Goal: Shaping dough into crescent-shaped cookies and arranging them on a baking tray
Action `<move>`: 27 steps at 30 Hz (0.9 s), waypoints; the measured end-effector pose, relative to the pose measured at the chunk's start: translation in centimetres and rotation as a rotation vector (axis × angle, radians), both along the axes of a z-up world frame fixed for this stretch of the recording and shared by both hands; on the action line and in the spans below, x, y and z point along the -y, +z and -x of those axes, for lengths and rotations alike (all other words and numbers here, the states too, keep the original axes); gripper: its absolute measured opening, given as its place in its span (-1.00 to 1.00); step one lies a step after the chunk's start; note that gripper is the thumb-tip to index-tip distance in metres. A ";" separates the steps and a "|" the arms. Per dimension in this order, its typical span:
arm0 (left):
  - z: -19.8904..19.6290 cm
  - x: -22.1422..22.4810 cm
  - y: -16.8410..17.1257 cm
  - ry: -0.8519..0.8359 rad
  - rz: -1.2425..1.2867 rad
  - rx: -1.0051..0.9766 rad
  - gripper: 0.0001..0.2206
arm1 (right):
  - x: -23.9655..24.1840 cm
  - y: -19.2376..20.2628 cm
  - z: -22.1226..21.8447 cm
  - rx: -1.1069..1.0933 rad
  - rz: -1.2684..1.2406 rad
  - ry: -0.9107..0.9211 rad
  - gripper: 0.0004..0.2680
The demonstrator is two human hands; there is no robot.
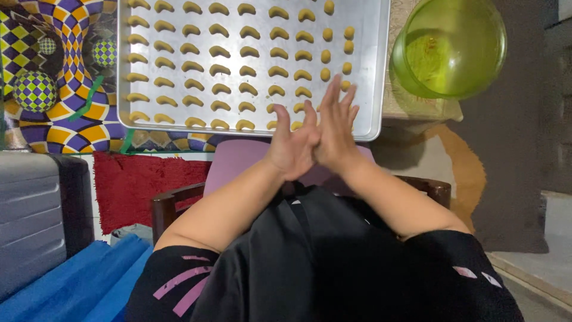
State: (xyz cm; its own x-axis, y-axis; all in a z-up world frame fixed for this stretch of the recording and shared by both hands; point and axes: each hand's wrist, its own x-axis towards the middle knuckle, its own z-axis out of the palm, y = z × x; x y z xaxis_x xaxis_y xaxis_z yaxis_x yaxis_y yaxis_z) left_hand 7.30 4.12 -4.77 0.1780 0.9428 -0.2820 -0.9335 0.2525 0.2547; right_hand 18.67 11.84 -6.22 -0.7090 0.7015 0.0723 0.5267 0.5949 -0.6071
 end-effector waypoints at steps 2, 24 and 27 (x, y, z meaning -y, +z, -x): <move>-0.6 -1.1 3.2 0.016 0.007 -0.013 -0.09 | 1.4 -0.6 0.0 -0.020 -0.076 0.043 -0.03; -0.5 -0.8 1.7 -0.007 0.086 -0.126 0.07 | -0.9 -0.5 -0.4 -0.097 -0.030 0.016 -0.27; -1.7 -1.2 1.5 0.011 0.163 -0.094 0.02 | 0.1 0.6 1.1 -0.122 -0.131 -0.005 -0.11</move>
